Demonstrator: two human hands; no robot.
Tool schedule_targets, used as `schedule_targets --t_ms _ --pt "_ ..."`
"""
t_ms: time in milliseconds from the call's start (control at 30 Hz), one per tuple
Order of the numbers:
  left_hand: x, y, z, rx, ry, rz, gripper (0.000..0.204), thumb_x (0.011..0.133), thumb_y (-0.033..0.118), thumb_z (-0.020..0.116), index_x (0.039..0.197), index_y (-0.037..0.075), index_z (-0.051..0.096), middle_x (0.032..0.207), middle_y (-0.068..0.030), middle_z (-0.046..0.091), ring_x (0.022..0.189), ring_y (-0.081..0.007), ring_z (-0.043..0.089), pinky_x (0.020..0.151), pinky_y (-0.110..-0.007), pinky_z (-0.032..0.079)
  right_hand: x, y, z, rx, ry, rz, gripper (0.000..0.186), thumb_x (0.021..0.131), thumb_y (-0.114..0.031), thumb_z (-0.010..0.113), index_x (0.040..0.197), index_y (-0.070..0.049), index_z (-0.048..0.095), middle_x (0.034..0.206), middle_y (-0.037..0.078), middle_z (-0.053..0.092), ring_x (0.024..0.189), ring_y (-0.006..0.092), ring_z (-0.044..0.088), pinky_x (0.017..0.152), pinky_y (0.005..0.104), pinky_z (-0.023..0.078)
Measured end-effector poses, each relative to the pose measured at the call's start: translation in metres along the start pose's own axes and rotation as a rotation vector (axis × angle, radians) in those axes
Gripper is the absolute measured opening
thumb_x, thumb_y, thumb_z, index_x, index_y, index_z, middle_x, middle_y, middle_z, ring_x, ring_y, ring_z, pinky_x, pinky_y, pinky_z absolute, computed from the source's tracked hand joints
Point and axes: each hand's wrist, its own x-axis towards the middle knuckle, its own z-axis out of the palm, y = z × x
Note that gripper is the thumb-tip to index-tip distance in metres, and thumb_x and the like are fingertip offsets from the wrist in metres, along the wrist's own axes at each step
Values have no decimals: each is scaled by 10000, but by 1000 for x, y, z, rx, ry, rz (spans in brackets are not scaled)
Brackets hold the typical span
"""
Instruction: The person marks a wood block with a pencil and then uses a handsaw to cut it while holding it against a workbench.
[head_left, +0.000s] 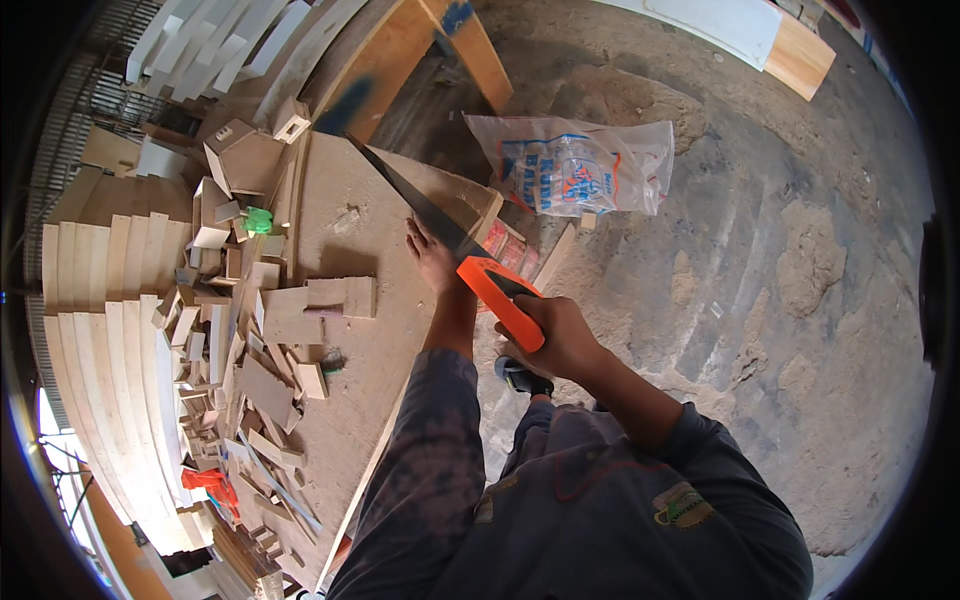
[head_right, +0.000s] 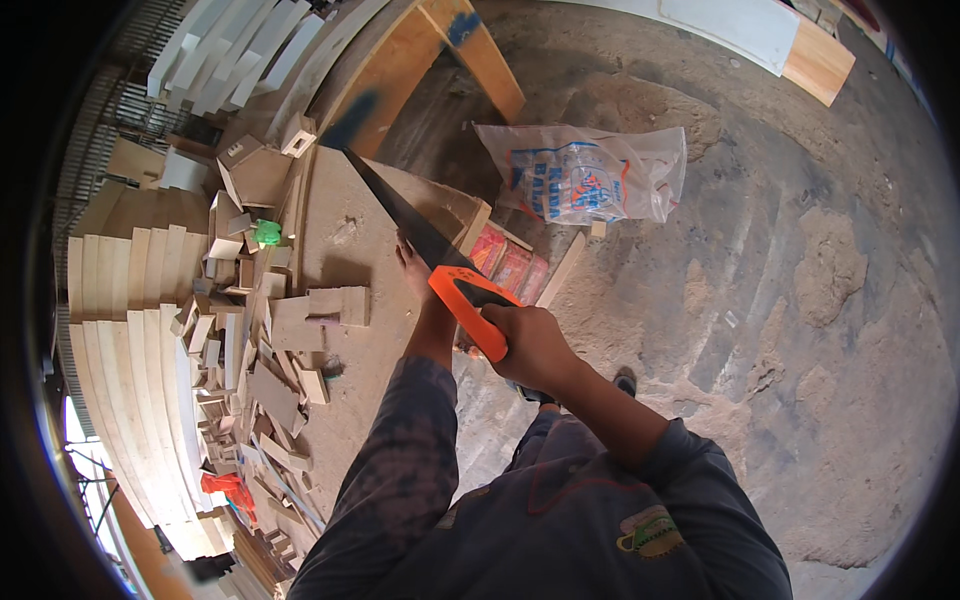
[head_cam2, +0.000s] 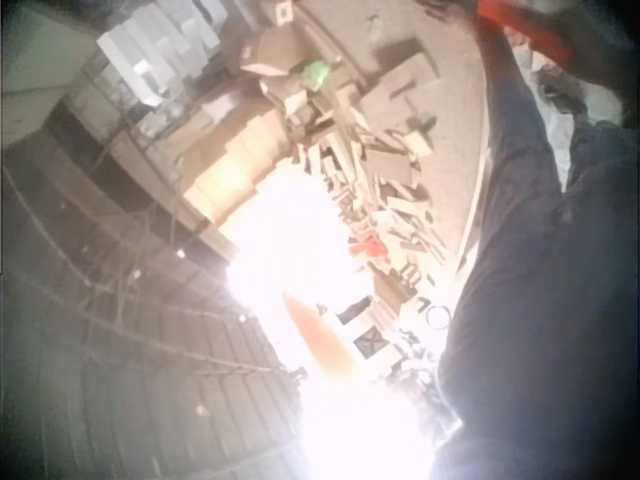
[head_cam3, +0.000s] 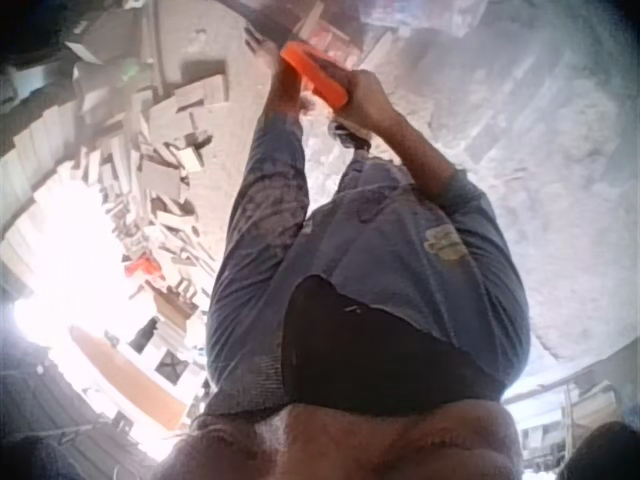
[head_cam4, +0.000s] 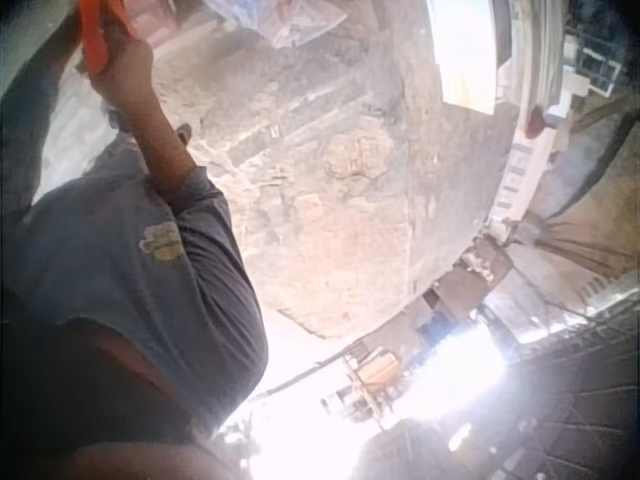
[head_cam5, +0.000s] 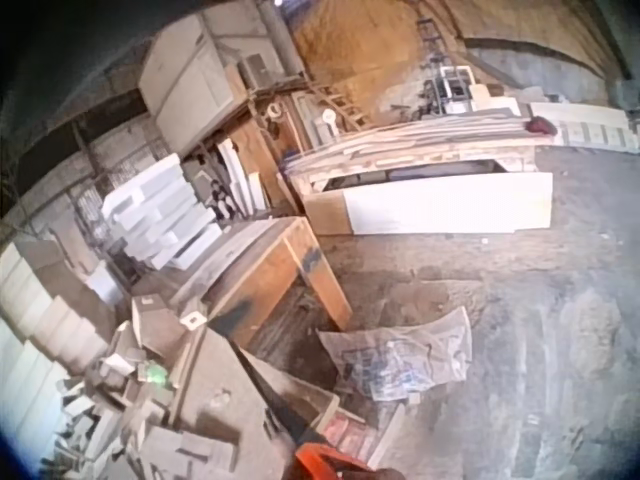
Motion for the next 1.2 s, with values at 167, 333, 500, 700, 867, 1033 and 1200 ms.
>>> schedule_targets --t_ms 167,333,500,700,867,1033,1200 --pt "-5 15 -33 -131 138 7 588 828 283 560 1290 -50 415 1374 -218 404 1315 -368 342 1074 -458 296 29 10 5 45 43 32 167 796 -118 696 893 -11 611 699 154 625 600 291 607 586 337 468" --pt "0 23 -41 -205 184 -38 612 810 292 598 1288 -46 419 1360 -235 415 1287 -379 378 1049 -470 321 25 16 3 206 72 73 169 834 -104 677 845 30 575 640 87 557 583 111 477 567 293 426" --pt "-1 26 -45 -205 130 -68 522 830 141 527 1306 -38 410 1407 -225 379 1317 -373 349 1041 -473 322 18 10 13 134 71 94 233 828 -112 686 1003 16 601 678 124 593 583 164 547 574 295 453" --pt "-2 27 -54 -246 52 -96 548 830 144 521 1327 -40 382 1417 -241 353 1330 -380 319 1041 -477 308 25 10 20 -8 68 54 242 809 -127 702 989 18 628 636 136 607 549 186 594 555 320 467" --pt "-1 29 -57 -206 40 -132 557 837 152 519 1333 -50 366 1419 -246 345 1321 -386 324 1048 -478 300 5 10 1 43 75 112 150 807 -97 683 819 19 588 587 91 539 528 124 517 512 298 422" --pt "-1 26 -55 -160 49 -109 532 843 139 504 1325 -48 379 1408 -252 361 1311 -390 340 1050 -482 294 -48 4 -20 15 56 121 159 806 -68 679 775 25 554 572 73 496 533 92 436 499 280 400" --pt "0 27 -58 -167 19 -120 515 850 137 489 1322 -46 393 1415 -241 365 1313 -384 341 1048 -476 297 -19 14 -3 24 85 73 148 816 -67 672 787 28 563 569 70 482 535 80 458 504 273 402"
